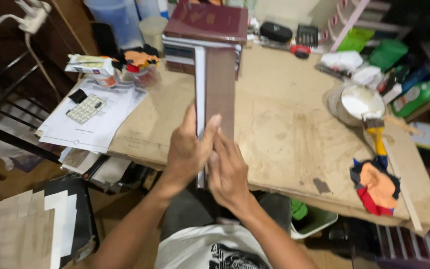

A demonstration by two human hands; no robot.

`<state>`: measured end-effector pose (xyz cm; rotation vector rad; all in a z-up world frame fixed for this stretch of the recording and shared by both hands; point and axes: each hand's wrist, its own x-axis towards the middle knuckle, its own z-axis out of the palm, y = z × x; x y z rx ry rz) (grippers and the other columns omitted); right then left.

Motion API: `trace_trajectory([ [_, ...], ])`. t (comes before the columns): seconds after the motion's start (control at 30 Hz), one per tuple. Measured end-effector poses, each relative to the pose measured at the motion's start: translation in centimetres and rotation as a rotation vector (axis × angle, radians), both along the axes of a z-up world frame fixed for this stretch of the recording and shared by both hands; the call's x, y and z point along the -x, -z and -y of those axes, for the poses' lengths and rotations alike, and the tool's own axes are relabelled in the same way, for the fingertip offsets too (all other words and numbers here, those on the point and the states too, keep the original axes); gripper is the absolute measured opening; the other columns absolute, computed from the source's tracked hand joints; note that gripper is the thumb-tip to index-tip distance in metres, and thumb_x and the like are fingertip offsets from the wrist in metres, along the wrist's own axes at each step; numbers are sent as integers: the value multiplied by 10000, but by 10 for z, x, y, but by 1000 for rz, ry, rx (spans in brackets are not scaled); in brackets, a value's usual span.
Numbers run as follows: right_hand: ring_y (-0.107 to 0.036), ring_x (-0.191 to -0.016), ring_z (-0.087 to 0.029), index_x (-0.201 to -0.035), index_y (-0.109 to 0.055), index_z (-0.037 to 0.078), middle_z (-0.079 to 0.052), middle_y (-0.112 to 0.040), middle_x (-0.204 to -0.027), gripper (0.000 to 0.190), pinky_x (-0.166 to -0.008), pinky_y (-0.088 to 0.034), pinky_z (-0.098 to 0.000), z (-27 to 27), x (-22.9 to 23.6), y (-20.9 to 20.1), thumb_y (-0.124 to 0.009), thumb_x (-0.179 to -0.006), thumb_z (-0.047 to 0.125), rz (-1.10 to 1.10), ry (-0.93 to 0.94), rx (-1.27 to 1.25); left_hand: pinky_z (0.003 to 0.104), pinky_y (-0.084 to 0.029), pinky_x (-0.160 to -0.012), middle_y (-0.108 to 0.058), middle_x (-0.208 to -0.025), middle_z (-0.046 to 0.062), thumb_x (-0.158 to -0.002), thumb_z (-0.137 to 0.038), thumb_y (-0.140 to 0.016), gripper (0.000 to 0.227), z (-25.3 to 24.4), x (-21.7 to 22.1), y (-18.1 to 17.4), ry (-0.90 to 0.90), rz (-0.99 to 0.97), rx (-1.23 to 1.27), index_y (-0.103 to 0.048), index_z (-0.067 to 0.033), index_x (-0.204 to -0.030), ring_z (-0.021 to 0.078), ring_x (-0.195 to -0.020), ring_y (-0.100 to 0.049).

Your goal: The person applies glue to the inside cover of a book using a brush, then closes and presses the book to secure the pages. They repeat this process on another book, wiping the cover with a cloth afterward.

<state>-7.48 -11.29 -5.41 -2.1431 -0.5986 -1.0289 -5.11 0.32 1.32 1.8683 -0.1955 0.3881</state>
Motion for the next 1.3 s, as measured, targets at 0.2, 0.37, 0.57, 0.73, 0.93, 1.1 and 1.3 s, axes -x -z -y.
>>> trace_trajectory([
  [0.2,-619,-1196,-476,-1419,-563,-47,-294,-647,-1324,528,-1011,-489,-567,68,6,-6,-374,-1084,315,-62,-201,-57,437,-603,-689,-786,-975,183,-1012,-275,-633,345,-11,-11,24,4,364,-56,-661,-84,-1299,354,-900,-778],
  [0.37,-605,-1309,-407,-1456,-486,-104,-286,-607,-1403,572,-1113,-510,-498,127,35,-90,-643,-1020,232,163,208,46,361,-580,-885,-725,-1199,188,-1030,-178,-600,365,-26,20,-35,578,612,-278,-585,42,-1320,296,-997,-749],
  [0.57,-696,-746,-77,-1170,-748,22,-49,-819,-1021,497,-641,-524,-188,165,53,-66,-718,-858,408,-499,-316,-149,362,-489,-606,-699,-950,80,-1056,-246,-527,307,-26,37,-50,969,453,-383,-602,-37,-1269,244,-686,-656],
  [0.73,-741,-840,-146,-1100,-757,12,-73,-798,-970,384,-732,-577,-245,168,68,-28,-709,-896,334,-426,-259,-307,277,-523,-518,-796,-976,71,-937,-303,-676,356,-46,28,-45,979,322,-416,-700,-74,-1208,169,-623,-726],
  [0.93,-681,-841,-189,-1089,-702,-27,-120,-717,-947,518,-778,-523,-272,199,73,6,-687,-883,448,-329,-26,-606,219,-592,-639,-845,-954,31,-773,-220,-868,310,-81,10,17,648,31,-138,-806,-111,-1056,105,-747,-768],
  [1.1,-512,-670,-67,-1182,-684,68,39,-536,-761,526,-643,-426,-218,201,76,22,-712,-913,519,-412,-36,-780,212,-273,-433,-541,-608,-72,-957,-280,-716,349,-50,12,66,664,-8,423,-740,-19,-1187,41,-518,-368],
  [1.3,-656,-873,-150,-1160,-679,69,-6,-672,-1128,366,-804,-510,-264,203,91,37,-684,-962,377,-347,22,-832,226,-257,-439,-492,-597,-80,-986,-393,-659,372,-31,16,71,534,123,471,-737,-44,-1090,35,-495,-343],
])
